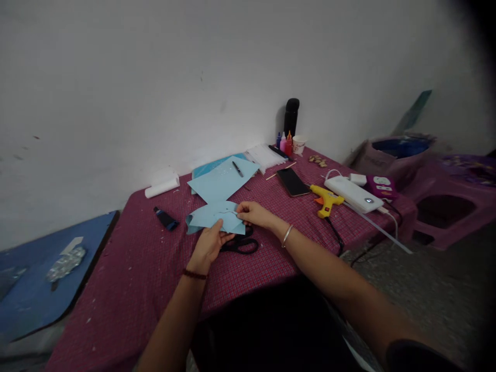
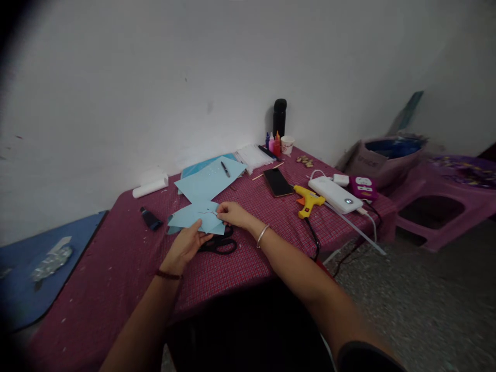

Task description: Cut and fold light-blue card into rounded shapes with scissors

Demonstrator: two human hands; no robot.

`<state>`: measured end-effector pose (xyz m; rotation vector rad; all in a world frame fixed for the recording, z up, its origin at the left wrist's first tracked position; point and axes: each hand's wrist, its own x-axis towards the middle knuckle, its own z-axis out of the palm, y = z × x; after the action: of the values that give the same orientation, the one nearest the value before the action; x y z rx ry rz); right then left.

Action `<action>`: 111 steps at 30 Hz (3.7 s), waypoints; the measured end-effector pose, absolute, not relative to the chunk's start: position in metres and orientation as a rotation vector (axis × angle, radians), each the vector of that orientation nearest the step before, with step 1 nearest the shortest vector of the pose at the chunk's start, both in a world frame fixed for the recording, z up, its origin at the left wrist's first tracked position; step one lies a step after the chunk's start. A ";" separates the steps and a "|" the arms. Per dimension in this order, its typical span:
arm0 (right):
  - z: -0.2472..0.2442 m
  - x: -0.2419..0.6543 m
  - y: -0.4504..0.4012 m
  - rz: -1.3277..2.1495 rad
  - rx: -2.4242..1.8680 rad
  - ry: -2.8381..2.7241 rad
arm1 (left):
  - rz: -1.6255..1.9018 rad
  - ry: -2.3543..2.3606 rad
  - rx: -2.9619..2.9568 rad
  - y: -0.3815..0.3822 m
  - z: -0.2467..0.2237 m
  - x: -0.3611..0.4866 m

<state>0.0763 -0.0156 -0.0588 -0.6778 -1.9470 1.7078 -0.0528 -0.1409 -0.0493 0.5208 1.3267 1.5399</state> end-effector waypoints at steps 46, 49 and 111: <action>-0.041 0.061 -0.040 1.433 -0.443 -1.855 | 1.636 0.775 0.425 -0.151 -0.045 -0.051; -0.041 0.063 -0.040 1.390 -0.428 -1.872 | 1.597 0.763 0.429 -0.151 -0.046 -0.052; -0.046 0.077 -0.035 1.237 -0.451 -2.023 | 1.634 0.779 0.691 -0.163 -0.037 -0.047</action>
<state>0.0773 -0.0349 -0.0463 -0.4508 -2.0227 1.2371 -0.0475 -0.1635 -0.0372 0.6909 0.7788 1.6337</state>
